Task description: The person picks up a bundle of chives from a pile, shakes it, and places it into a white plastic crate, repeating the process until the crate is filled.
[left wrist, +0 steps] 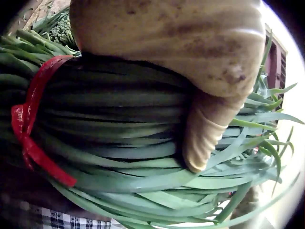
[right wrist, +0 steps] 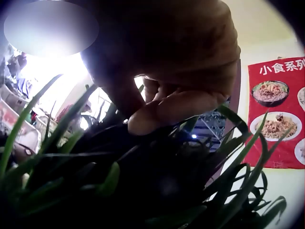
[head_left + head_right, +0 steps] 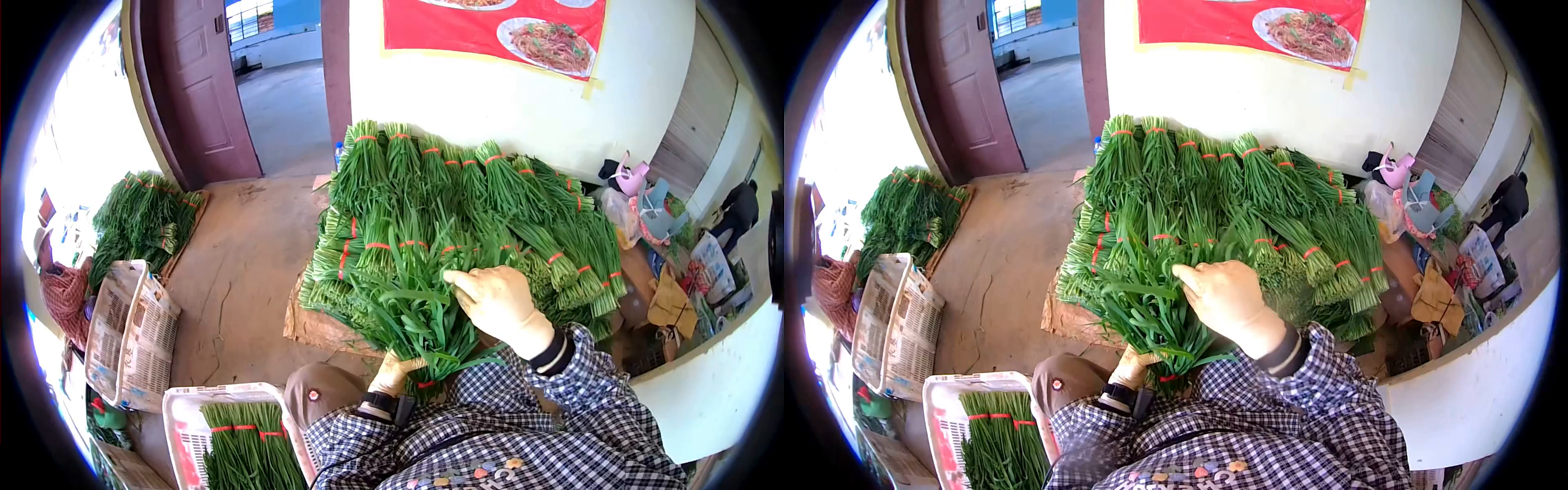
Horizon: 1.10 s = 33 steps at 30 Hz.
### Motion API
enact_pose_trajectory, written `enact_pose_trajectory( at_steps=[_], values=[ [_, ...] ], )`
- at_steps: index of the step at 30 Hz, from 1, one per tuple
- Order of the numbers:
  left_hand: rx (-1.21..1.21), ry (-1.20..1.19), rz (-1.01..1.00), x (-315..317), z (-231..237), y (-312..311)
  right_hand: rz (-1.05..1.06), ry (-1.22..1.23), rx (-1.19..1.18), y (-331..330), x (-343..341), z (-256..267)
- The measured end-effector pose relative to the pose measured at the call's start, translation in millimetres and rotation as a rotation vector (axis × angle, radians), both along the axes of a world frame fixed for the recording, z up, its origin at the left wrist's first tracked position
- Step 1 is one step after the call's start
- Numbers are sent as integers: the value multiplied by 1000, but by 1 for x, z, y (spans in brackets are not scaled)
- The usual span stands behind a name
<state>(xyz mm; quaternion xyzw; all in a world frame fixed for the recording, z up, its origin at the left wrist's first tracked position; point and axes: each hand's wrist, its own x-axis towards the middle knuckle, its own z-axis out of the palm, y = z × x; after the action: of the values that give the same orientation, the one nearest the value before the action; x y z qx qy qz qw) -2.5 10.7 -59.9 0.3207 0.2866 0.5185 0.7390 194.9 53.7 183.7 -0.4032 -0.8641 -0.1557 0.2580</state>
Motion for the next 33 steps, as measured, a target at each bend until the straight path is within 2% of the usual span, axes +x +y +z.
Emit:
enact_pose_trajectory(
  at_steps=[2, 4, 6, 8, 10, 12, 13, 14, 16, 18, 19, 20, 22, 23, 24, 26, 27, 28, 30, 32, 33],
  values=[
    [8, 17, 50, 2, -1, -4, 111, 98, -12, 16, 3, -16],
    [10, 10, 53, 0, -5, -3, 94, 145, -40, 14, 8, -19],
    [-43, -18, 49, -2, 4, -3, 61, 494, -122, 14, 17, -18],
    [-48, -56, 78, -2, 8, -1, -41, 1049, -495, 4, 37, 4],
    [-65, -88, 115, -6, 5, 1, -171, 934, -782, -6, 69, 25],
    [-53, -73, 173, -8, 15, 3, -67, 823, -1118, 23, 118, -46],
    [-14, -53, 182, -8, 24, 4, -264, 459, -1054, 0, 69, -44],
    [18, -22, 172, -7, 29, 2, -72, 492, -1044, 6, 55, -64],
    [35, 25, 144, -3, 25, 0, 70, 709, -817, -6, 19, -71],
    [-10, -82, 184, 7, 1, -3, -28, 689, -888, 10, 10, -94],
    [15, -45, 193, 6, -9, -3, 27, 842, -844, 9, 0, -89],
    [10, -44, 196, 4, -5, -4, 167, 1077, -807, 7, -4, -86],
    [-143, -79, 200, -3, 2, -1, 86, 1003, -808, 16, 12, -97],
    [-136, -78, 191, -8, 15, -3, 58, 1148, -851, 7, 9, -82],
    [-110, -120, 226, -8, 19, -1, 115, 1162, -843, 12, 15, -88],
    [-175, -189, 303, -5, 39, -5, 99, 1217, -834, 8, 24, -91],
    [-177, -193, 300, -5, 26, -1, 94, 1214, -833, 7, 26, -88],
    [-134, -219, 270, -5, 3, 3, 75, 1185, -858, 4, 27, -84],
    [-94, -242, 239, -4, -7, 3, 53, 1159, -884, 3, 29, -85],
    [145, 26, 330, -2, -13, 2, 119, 1122, -816, 6, 30, -88],
    [146, 27, 323, -2, -14, 2, 114, 1126, -811, 3, 30, -87]
  ],
)
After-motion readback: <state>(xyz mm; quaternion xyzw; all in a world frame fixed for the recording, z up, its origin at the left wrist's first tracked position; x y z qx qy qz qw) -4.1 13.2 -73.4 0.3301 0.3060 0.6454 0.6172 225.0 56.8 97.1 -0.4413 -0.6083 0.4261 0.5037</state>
